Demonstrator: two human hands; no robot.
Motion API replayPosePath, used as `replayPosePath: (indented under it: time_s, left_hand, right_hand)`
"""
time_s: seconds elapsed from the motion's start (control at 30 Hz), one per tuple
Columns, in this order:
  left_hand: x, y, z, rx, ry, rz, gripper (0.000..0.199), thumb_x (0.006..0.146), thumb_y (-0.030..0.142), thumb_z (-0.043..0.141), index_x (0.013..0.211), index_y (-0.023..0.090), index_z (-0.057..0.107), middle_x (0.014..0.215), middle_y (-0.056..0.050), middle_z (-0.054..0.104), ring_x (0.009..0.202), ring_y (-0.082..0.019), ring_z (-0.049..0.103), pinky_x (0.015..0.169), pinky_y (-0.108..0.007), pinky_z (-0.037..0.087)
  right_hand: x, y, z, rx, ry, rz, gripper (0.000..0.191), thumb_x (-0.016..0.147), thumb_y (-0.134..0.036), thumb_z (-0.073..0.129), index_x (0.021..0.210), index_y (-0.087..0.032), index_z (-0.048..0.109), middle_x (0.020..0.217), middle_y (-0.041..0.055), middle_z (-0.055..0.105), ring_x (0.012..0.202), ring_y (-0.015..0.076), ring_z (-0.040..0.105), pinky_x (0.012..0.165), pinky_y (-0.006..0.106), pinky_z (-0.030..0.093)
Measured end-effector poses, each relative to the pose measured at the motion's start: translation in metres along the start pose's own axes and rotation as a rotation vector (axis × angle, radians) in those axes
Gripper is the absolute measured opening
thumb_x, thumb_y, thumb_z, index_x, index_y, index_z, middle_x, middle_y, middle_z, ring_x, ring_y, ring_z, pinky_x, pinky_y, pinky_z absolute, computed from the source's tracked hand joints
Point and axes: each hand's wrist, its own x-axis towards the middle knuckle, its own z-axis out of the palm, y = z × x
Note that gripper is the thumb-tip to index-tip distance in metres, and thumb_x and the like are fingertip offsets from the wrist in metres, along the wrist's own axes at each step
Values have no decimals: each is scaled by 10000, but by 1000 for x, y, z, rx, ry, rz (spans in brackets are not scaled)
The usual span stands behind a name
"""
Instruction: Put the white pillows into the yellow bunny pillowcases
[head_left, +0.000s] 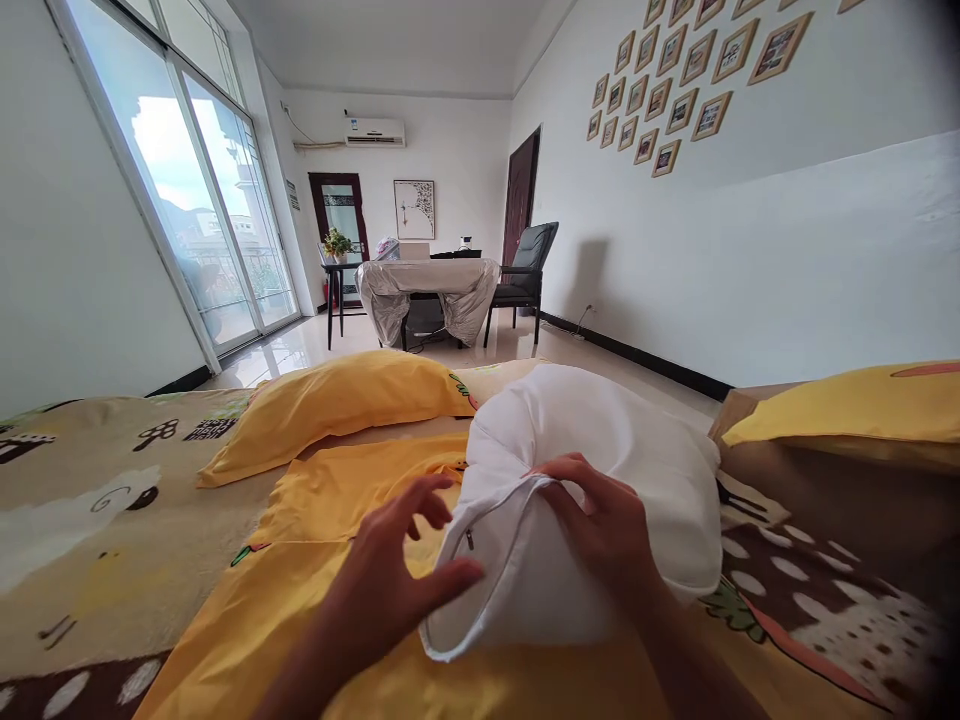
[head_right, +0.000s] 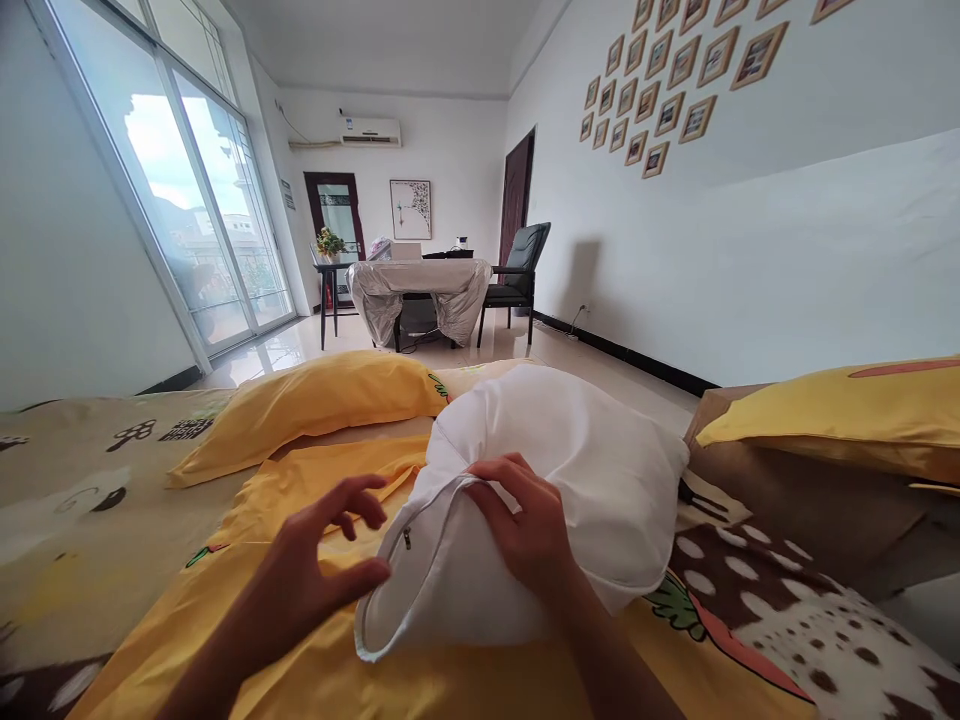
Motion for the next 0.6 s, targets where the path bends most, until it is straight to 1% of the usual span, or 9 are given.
replayPosePath:
  time_s: [0.07, 0.1, 0.2, 0.27, 0.3, 0.37, 0.43, 0.53, 0.6]
  left_hand:
    - [-2, 7, 24, -9, 138, 124, 696, 686, 475, 712, 1276, 219, 448, 1160, -82, 627, 1030, -236, 580, 867, -366, 464]
    - [-2, 10, 34, 5, 166, 169, 677, 662, 442, 738, 1240, 214, 469, 1177, -89, 615, 1058, -250, 566, 879, -378, 463]
    - [1, 10, 55, 47, 195, 214, 337, 692, 319, 716, 972, 202, 572, 970, -61, 659, 926, -245, 588, 825, -390, 470]
    - [4, 6, 59, 55, 210, 189, 87, 759, 243, 633, 810, 197, 579, 810, -33, 648, 803, -216, 581, 763, -371, 464]
    - [5, 4, 58, 42, 209, 169, 38, 784, 212, 594, 754, 195, 578, 769, -27, 639, 771, -204, 574, 744, -357, 459]
    - [6, 1, 55, -35, 177, 146, 126, 805, 170, 553, 687, 193, 589, 774, -27, 644, 766, -183, 579, 727, -319, 455]
    - [6, 0, 52, -133, 138, 147, 141, 798, 145, 553, 684, 194, 618, 840, -29, 670, 805, -171, 600, 727, -285, 458]
    - [5, 1, 51, -166, 124, 160, 148, 788, 123, 542, 713, 200, 643, 907, -25, 698, 800, -167, 619, 707, -273, 458]
    - [3, 2, 53, -127, 147, 171, 152, 784, 122, 534, 690, 200, 624, 911, -24, 703, 774, -171, 615, 690, -280, 455]
  right_hand:
    - [-1, -4, 5, -6, -44, -113, 103, 872, -205, 549, 847, -235, 645, 768, 7, 695, 706, 154, 630, 663, 284, 495]
    - [-2, -7, 8, -5, -75, -177, 122, 872, -174, 536, 856, -232, 642, 769, 8, 700, 697, 150, 632, 664, 289, 491]
    - [-4, -13, 17, 3, -174, -314, 172, 879, -119, 493, 894, -225, 627, 791, 14, 706, 704, 141, 641, 691, 304, 476]
    - [-7, -16, 23, -10, -226, -346, 177, 886, -112, 483, 910, -225, 618, 797, 12, 701, 734, 140, 644, 704, 305, 466]
    - [-8, -16, 25, -18, -245, -355, 171, 889, -114, 486, 912, -224, 615, 798, 11, 699, 749, 141, 644, 709, 303, 464]
    - [-9, -17, 26, -20, -275, -366, 155, 893, -117, 498, 917, -223, 608, 800, 8, 695, 777, 142, 645, 732, 300, 462]
    - [-7, -18, 20, -14, -344, -354, 129, 896, -142, 520, 943, -226, 604, 843, 12, 699, 830, 147, 646, 770, 299, 467]
    - [-1, -14, 0, -56, -428, -267, 151, 898, -219, 543, 1033, -242, 606, 991, 37, 701, 951, 168, 633, 818, 300, 484]
    - [4, -8, -17, -157, -385, -209, 171, 896, -244, 542, 1043, -252, 628, 1052, 47, 696, 994, 186, 628, 838, 313, 485]
